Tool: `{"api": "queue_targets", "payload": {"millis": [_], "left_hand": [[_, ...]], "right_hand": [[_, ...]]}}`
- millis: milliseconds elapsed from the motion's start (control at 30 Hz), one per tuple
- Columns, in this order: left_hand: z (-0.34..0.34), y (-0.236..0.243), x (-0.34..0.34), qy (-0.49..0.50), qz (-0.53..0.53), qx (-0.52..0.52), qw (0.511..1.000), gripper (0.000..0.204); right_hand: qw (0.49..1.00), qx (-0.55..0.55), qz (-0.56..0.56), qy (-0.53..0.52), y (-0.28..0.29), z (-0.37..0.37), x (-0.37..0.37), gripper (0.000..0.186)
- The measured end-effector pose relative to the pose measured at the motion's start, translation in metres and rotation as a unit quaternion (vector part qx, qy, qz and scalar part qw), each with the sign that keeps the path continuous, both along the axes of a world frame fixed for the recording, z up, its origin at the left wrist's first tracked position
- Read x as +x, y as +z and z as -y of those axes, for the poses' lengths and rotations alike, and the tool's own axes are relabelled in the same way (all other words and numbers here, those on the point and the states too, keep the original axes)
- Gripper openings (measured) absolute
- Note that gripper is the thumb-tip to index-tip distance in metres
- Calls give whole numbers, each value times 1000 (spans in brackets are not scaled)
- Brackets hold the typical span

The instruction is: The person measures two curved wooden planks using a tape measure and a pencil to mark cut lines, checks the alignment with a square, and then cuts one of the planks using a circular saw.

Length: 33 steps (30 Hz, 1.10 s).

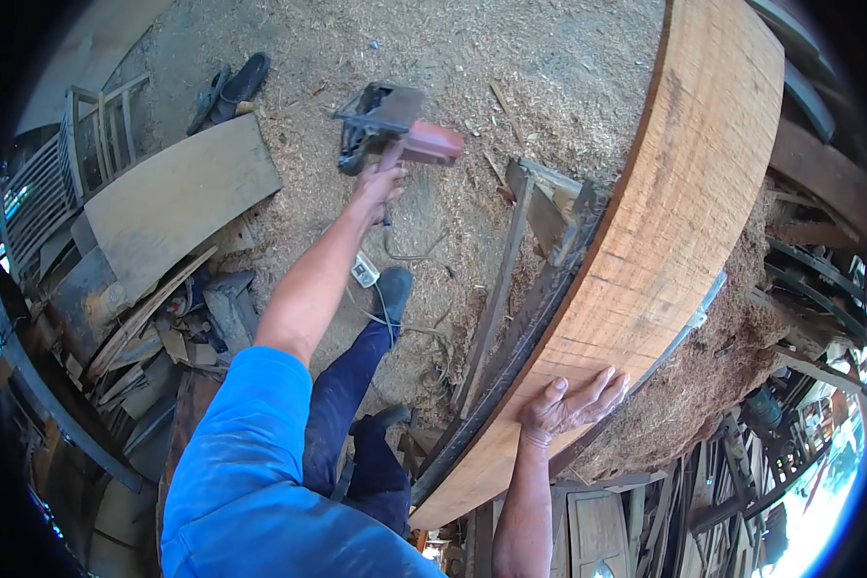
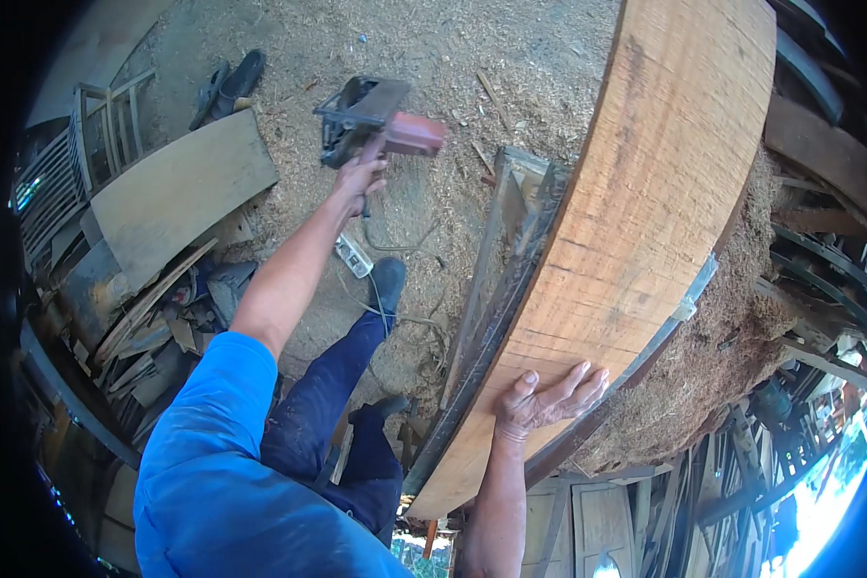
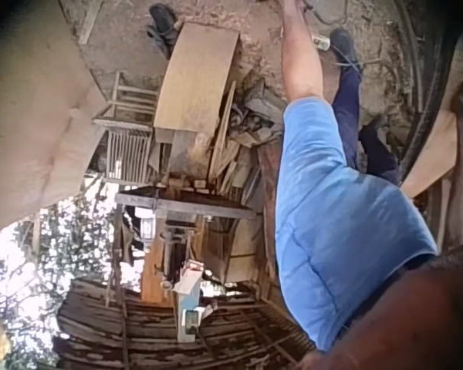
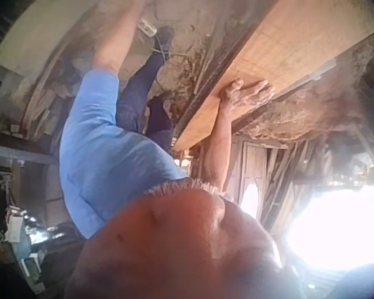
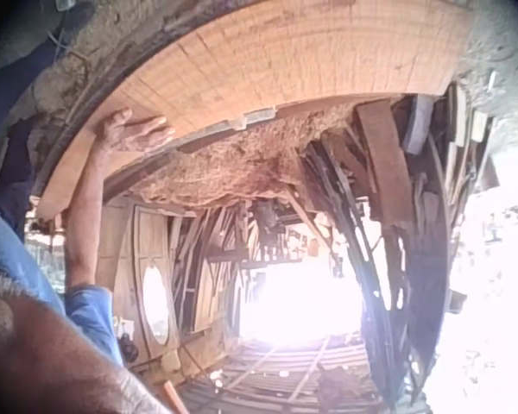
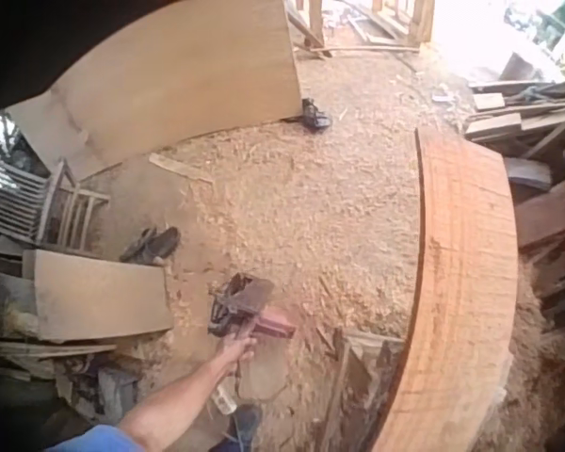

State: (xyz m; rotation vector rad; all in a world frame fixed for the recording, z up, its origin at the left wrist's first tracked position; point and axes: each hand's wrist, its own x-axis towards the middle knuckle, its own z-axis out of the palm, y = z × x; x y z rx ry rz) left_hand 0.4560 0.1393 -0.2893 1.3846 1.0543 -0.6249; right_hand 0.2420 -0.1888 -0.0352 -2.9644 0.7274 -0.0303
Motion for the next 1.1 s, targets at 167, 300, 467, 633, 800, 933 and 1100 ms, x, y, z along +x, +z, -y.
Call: {"api": "queue_targets", "payload": {"millis": [167, 300, 467, 633, 800, 933, 1100], "left_hand": [[-93, -12, -46, -10, -5, 105, 994, 41], [-128, -17, -76, 7, -32, 85, 996, 39], [-150, -45, -110, -41, -51, 97, 993, 35], [-175, -67, -127, -85, -84, 50, 992, 39], [-96, -31, -149, -361, 25, 410, 838, 62], [37, 51, -225, -401, 75, 112, 906, 57], [127, 168, -285, -103, -152, -323, 929, 83]], "right_hand": [[1000, -6, -16, -4, -3, 0, -1, 72], [1000, 5, -2, -6, -1, 1, -1, 73], [1000, 14, -3, -14, -2, 1, -2, 75], [1000, 17, 23, 3, -6, 1, 3, 72], [999, 2, 39, -14, -3, 2, -1, 69], [997, -17, 75, -13, -4, 2, 0, 67], [991, 75, 108, -34, 16, 24, -25, 61]]}}
